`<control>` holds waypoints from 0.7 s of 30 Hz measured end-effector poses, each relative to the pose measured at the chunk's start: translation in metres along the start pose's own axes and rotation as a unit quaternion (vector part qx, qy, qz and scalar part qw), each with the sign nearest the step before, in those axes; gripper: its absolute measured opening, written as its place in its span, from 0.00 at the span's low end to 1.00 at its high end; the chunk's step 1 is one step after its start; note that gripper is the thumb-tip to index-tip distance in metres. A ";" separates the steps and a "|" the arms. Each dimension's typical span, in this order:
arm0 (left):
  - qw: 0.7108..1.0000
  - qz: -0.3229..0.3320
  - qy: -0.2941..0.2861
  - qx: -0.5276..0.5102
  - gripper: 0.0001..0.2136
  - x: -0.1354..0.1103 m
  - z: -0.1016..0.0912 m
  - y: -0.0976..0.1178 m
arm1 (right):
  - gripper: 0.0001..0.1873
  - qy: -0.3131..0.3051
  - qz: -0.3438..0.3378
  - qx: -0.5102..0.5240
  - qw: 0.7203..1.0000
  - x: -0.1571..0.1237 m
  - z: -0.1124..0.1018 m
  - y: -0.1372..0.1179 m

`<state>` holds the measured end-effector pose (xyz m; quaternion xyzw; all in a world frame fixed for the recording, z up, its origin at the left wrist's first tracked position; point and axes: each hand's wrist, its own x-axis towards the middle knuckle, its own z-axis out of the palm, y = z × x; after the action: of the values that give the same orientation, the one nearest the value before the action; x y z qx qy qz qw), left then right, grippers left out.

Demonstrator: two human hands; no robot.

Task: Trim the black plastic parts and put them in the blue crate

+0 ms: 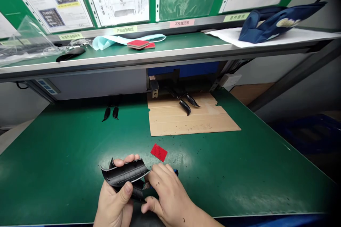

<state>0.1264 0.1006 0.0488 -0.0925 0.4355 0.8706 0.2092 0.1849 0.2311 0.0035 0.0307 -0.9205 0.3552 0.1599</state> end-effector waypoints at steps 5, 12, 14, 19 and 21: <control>1.000 -0.003 0.016 0.002 0.21 -0.003 0.005 0.000 | 0.40 0.012 0.017 -0.078 0.997 -0.001 0.000 -0.002; 1.000 0.011 0.001 0.011 0.21 -0.004 0.007 0.002 | 0.39 0.019 0.007 -0.097 0.995 -0.004 0.009 -0.002; 1.000 0.018 -0.005 0.012 0.21 -0.004 0.006 0.001 | 0.39 0.015 0.008 -0.082 0.997 -0.004 0.010 -0.001; 0.999 0.038 -0.013 0.012 0.21 -0.004 0.004 0.000 | 0.38 -0.012 0.008 -0.008 1.000 -0.003 0.011 0.002; 0.999 0.044 -0.017 0.015 0.20 -0.004 0.004 0.001 | 0.37 -0.042 0.003 0.050 0.998 -0.002 0.010 0.002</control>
<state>0.1297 0.1021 0.0527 -0.0552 0.4485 0.8739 0.1793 0.1838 0.2255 -0.0057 0.0509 -0.9078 0.3992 0.1183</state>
